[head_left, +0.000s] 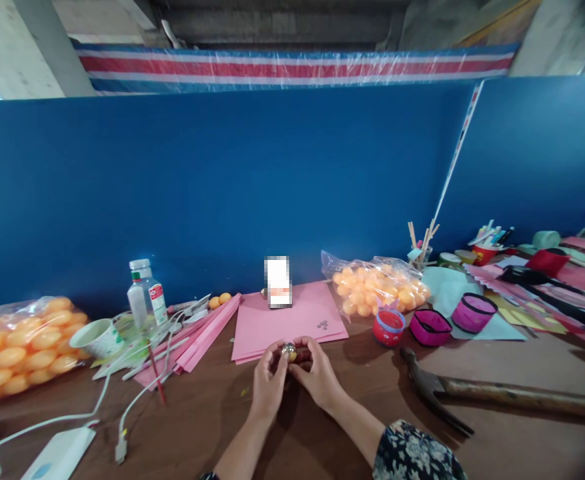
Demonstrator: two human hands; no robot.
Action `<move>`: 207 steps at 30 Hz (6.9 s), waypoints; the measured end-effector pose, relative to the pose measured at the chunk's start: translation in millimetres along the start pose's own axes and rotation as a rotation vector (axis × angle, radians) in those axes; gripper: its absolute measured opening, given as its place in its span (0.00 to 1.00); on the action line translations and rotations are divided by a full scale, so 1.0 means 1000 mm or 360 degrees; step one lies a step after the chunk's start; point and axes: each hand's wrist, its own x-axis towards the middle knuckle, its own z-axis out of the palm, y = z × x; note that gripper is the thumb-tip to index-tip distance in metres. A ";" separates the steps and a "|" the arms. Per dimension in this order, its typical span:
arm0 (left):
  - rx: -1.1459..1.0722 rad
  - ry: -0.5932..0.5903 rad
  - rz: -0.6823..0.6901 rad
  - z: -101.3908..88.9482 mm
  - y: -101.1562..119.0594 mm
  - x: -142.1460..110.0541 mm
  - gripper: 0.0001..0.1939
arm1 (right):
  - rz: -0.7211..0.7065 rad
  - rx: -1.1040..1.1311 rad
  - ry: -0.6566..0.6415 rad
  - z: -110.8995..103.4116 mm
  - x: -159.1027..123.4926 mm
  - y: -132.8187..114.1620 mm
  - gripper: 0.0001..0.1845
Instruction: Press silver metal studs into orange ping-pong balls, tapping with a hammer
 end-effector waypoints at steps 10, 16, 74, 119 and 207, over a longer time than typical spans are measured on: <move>-0.0252 -0.0046 -0.0105 0.001 0.003 -0.001 0.19 | -0.0075 -0.0107 0.0012 -0.006 0.003 0.005 0.15; -0.0117 -0.0018 -0.0057 0.000 0.008 -0.001 0.17 | -0.0181 -0.0217 -0.0015 -0.004 0.001 0.001 0.18; -0.0967 -0.0132 -0.0402 0.009 0.016 -0.010 0.12 | -0.0108 0.0018 -0.0189 -0.008 0.003 -0.004 0.18; -0.1005 0.0004 -0.0522 0.007 0.018 -0.011 0.16 | -0.0152 -0.0094 -0.0207 -0.006 0.001 -0.005 0.22; -0.1068 0.0024 -0.0556 0.007 0.010 -0.007 0.10 | -0.0274 -0.0406 -0.0167 -0.005 -0.002 -0.012 0.23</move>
